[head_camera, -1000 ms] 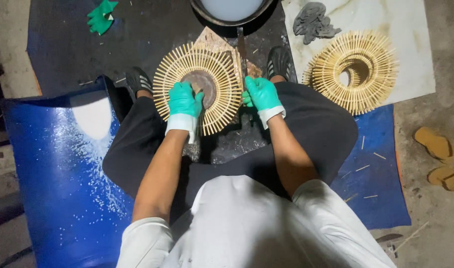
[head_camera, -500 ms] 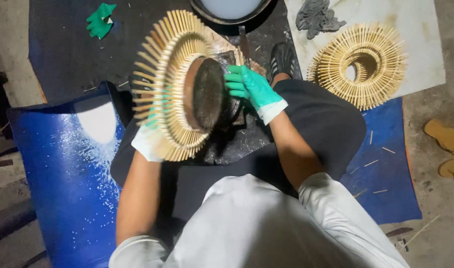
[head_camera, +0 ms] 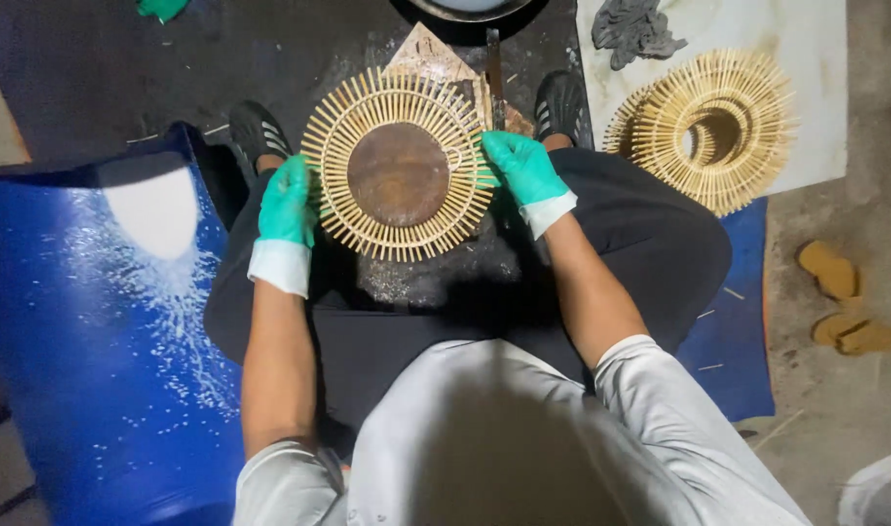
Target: The person is using hand tools to assemble and refine the surface of a bamboo lampshade.
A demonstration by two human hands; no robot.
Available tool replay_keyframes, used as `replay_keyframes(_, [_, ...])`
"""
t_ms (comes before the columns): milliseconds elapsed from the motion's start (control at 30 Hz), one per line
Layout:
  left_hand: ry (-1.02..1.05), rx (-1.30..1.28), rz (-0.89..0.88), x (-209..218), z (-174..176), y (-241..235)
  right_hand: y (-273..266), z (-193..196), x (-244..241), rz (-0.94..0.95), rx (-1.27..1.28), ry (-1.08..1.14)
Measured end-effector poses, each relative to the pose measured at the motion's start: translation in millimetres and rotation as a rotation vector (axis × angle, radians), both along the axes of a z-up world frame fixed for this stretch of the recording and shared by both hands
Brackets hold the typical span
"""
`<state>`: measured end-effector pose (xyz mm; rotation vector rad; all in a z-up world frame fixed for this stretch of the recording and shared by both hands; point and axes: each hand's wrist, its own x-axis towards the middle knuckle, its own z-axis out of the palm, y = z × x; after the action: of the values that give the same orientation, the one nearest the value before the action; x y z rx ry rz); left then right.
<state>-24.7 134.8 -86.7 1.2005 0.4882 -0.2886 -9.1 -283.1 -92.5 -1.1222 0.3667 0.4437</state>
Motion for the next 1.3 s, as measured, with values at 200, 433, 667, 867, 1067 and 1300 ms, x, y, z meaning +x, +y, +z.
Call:
replay_keyframes(200, [-0.320,0.959,-0.138,5,61,-56,-17,30,2,0.122,-0.401,-0.262])
replay_keyframes(433, [-0.285,1.235,-0.540,6,110,-153,-19,10,-5,0.231,-1.126,0.001])
replay_keyframes(667, [-0.289,1.272,-0.679,1,73,-144,-3,-61,-14,0.346,-1.203,0.032])
replay_keyframes(867, [-0.198,1.213,-0.774,22,91,-152,-15,-71,-9,0.284,-1.067,-0.090])
replay_keyframes(1067, [-0.192,1.269,-0.790,35,93,-160,-22,-108,-8,0.213,-0.858,-0.183])
replay_keyframes(1300, [-0.203,1.282,-0.840,38,91,-165,-31,-16,-13,0.014,-0.251,0.045])
